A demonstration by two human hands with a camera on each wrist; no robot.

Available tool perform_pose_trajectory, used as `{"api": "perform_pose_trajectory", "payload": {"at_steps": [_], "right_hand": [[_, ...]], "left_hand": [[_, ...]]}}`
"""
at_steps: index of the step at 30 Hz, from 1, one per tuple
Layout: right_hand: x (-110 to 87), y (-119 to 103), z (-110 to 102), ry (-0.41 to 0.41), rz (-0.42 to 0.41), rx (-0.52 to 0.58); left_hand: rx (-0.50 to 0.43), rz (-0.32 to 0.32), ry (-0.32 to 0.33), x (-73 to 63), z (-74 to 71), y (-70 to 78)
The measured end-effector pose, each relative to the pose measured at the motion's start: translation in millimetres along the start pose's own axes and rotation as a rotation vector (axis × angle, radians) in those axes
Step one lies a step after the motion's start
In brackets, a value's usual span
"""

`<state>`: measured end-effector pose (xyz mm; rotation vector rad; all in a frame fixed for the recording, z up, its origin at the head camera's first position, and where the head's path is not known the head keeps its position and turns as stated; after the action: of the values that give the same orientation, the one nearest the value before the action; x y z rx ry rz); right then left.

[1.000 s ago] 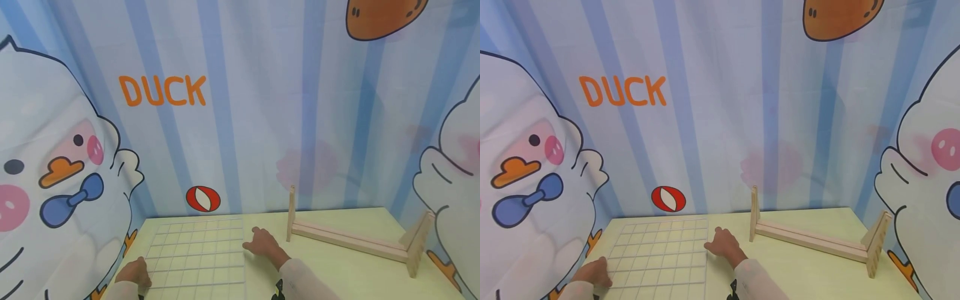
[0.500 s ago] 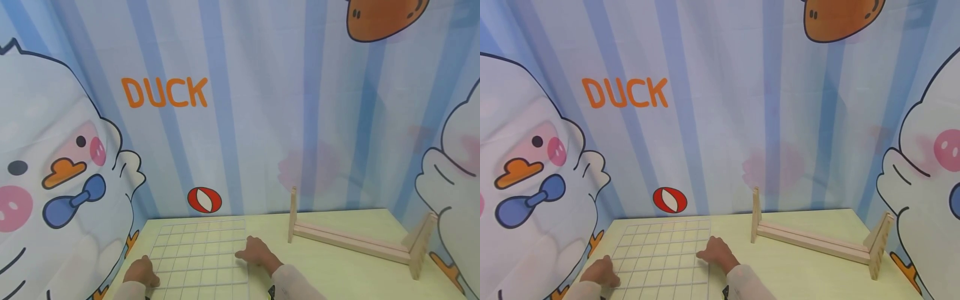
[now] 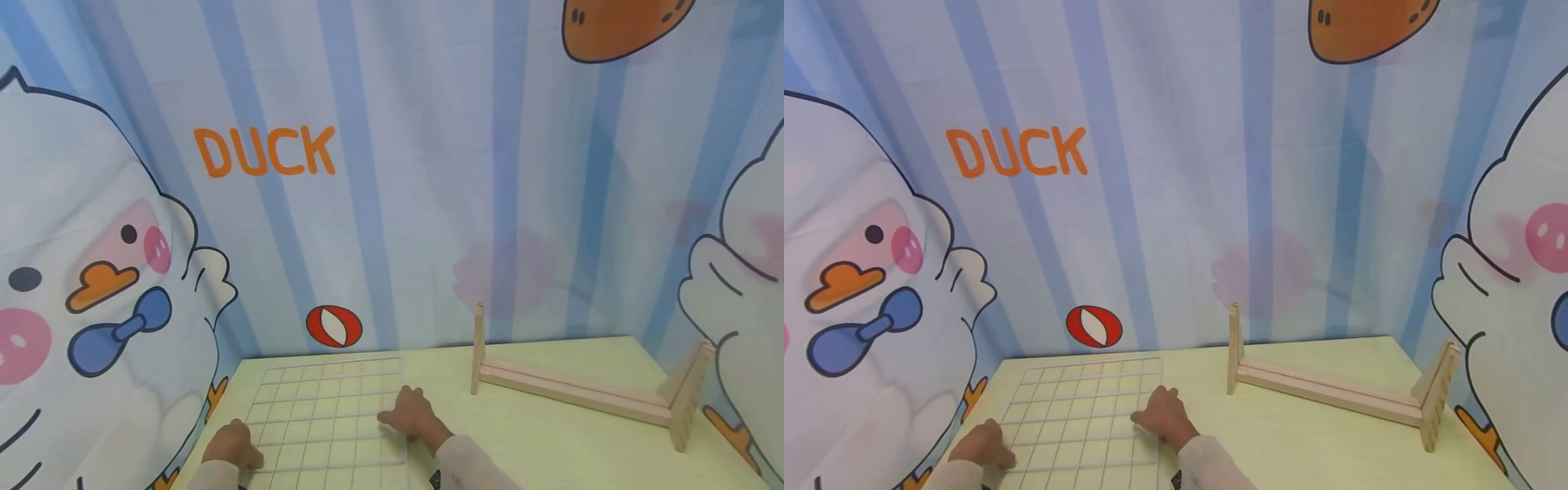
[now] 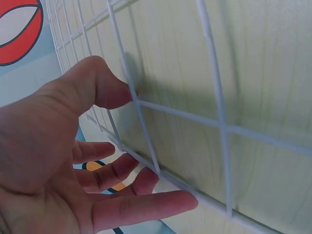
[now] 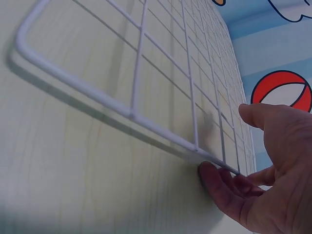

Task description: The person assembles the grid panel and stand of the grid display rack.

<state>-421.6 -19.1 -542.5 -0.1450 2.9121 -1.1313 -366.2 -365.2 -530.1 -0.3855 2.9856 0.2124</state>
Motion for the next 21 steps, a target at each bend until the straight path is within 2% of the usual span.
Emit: {"api": "perform_pose_trajectory", "payload": {"at_steps": [5,9,17,21], "right_hand": [[1.4,2.4,0.6,0.090,0.039,0.024],[1.8,5.0,2.6,0.128,0.071,0.002],[4.4,11.9,6.4,0.138,0.127,-0.106],[5.8,10.6,4.5,0.138,0.124,-0.145]], "left_hand": [[-0.029,0.000,0.000,1.5,3.0,-1.0],[-0.052,-0.011,0.001,2.5,5.6,-3.0],[-0.046,0.006,0.010,1.9,0.1,1.0],[-0.057,-0.025,0.000,4.3,-2.4,0.9]]}}
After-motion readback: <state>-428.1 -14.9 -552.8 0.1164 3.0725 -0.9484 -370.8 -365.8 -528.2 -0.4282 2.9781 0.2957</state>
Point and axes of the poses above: each hand's wrist, its own x-axis towards the middle knuckle, its own z-axis out of the palm, y = z × x, the point moved 8 cm from there along x, towards the middle knuckle, and after that the axes turned 6 degrees about y, right-handed, at the moved point
